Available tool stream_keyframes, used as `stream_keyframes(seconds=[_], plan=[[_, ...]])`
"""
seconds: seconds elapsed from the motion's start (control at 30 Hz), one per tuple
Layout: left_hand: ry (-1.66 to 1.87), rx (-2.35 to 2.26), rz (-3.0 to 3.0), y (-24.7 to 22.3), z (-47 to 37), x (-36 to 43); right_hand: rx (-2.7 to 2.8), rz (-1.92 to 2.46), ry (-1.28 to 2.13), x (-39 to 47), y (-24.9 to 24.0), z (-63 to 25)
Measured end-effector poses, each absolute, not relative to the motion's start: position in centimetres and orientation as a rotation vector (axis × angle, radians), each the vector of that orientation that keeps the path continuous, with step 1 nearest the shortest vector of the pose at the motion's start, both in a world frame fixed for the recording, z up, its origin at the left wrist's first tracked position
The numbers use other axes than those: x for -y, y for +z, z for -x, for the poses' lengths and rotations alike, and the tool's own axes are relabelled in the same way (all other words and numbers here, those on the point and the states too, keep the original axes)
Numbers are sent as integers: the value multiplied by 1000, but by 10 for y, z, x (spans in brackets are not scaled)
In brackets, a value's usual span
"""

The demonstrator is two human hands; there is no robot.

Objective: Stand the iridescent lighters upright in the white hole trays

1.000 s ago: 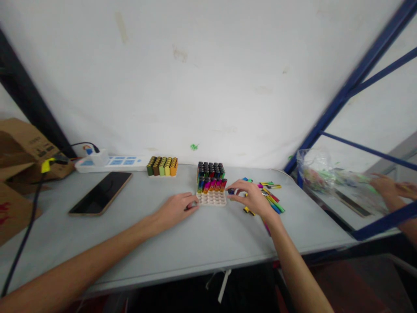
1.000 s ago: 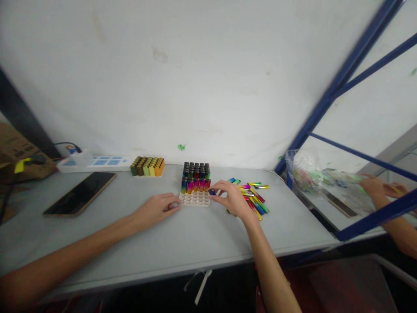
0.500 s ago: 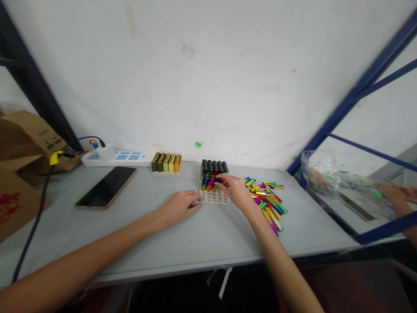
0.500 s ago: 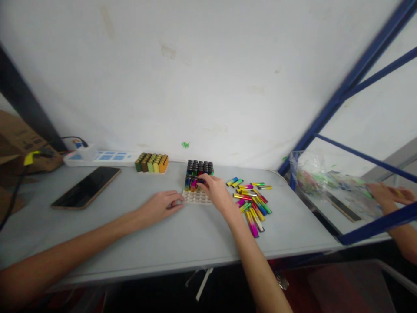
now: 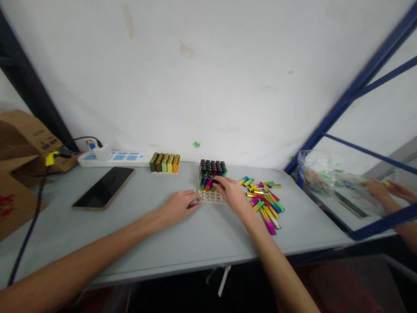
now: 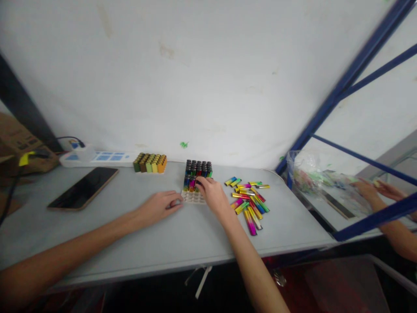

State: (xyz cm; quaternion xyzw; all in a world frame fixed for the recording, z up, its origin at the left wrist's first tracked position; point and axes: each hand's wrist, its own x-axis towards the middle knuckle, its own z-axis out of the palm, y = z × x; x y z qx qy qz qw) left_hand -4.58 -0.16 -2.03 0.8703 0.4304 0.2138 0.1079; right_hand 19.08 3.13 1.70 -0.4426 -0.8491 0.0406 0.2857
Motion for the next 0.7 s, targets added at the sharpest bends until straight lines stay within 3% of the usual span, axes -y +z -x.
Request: stream_keyframes(seconds=[0.13, 0.3, 0.47, 0.7], plan=[[633, -1262, -2575, -20, 46, 1, 2286, 1292, -99, -24, 19, -193], [674, -1227, -2571, -22, 49, -1, 2140, 1234, -11, -39, 18, -244], [678, -1228, -2537, -23, 49, -3, 2126, 1510, -96, -61, -8, -306], [702, -1233, -2516, -22, 48, -3, 2275, 1658, 8, -69, -32, -313]])
